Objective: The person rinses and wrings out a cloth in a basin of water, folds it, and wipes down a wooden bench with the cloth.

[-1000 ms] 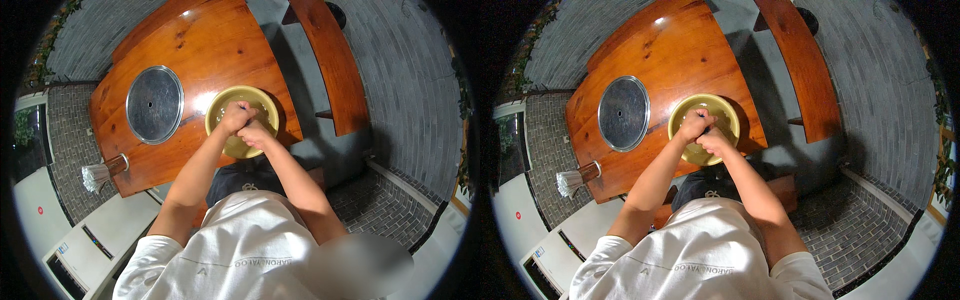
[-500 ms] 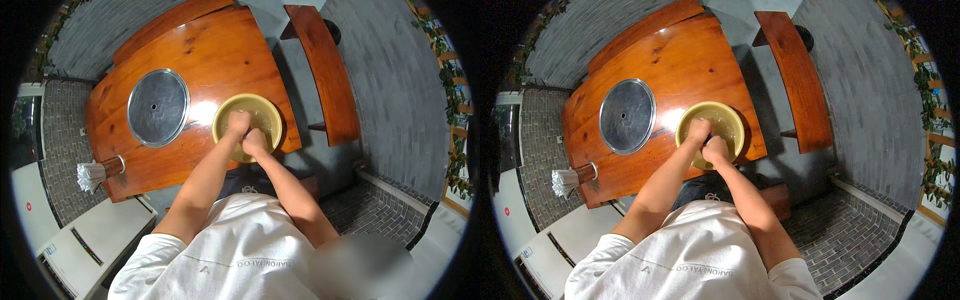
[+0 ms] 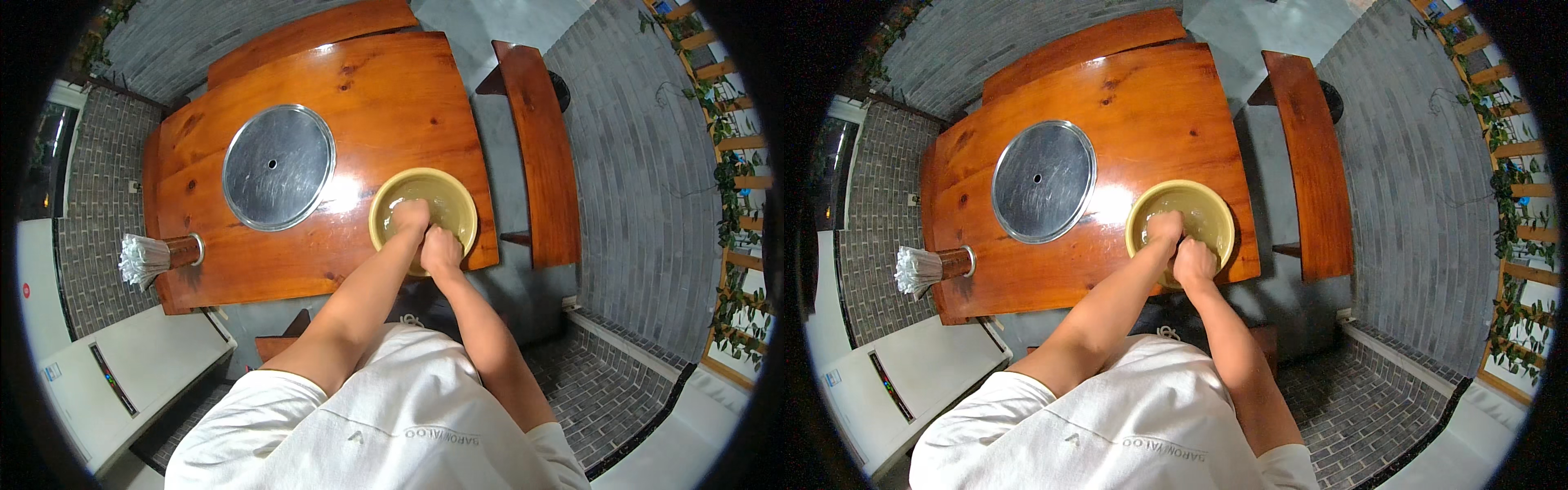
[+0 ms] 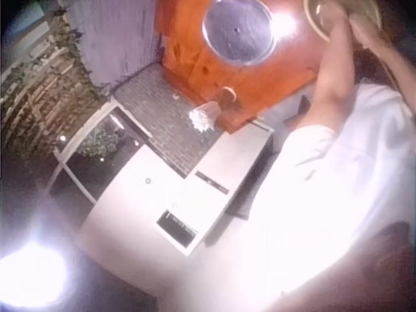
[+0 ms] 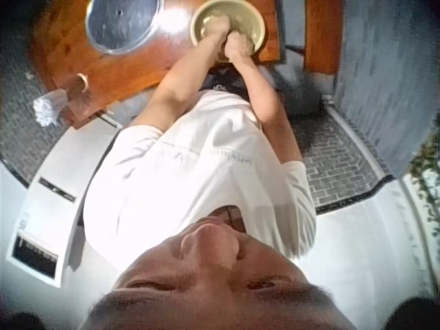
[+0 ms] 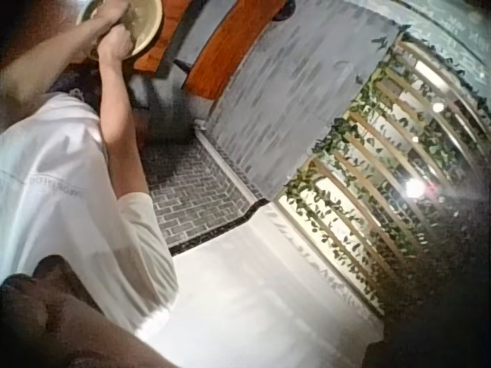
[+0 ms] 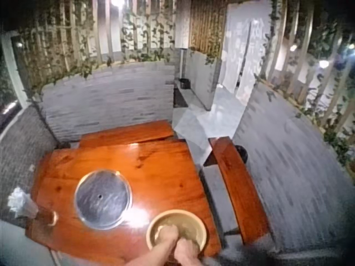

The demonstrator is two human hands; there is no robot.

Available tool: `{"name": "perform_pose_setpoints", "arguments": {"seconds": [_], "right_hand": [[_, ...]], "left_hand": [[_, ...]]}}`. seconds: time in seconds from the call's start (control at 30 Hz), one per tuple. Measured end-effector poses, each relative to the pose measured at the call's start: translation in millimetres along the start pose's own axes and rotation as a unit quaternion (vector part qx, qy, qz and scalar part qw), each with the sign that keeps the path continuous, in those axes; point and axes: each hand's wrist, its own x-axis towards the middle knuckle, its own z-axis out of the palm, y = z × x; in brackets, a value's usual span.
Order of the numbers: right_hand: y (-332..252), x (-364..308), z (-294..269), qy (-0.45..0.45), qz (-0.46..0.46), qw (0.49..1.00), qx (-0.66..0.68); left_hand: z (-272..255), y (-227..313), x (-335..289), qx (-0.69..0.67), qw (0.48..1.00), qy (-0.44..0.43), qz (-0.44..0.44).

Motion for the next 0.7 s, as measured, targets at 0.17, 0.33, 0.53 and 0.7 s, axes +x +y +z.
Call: {"name": "perform_pose_setpoints", "arguments": {"seconds": [0.17, 0.33, 0.53, 0.7], "right_hand": [[-9.6, 0.7, 1.4, 0.015, -0.03, 0.999, 0.03], [-26.6, 5.9, 11.6, -0.081, -0.007, 0.993, 0.087], [-43.5, 18.2, 51.3, -0.187, -0.158, 0.915, 0.321], [-66.8, 0.0, 36.8, -0.38, -0.162, 0.806, 0.425]], "left_hand": [[-12.7, 5.1, 9.4, -0.117, 0.99, -0.002, -0.075], [-54.7, 1.8, 2.6, -0.327, 0.934, -0.117, -0.087], [-111.5, -10.6, -3.6, -0.34, 0.931, -0.132, -0.033], [-171.5, -28.3, -24.9, -0.253, 0.954, -0.158, 0.033]]}}
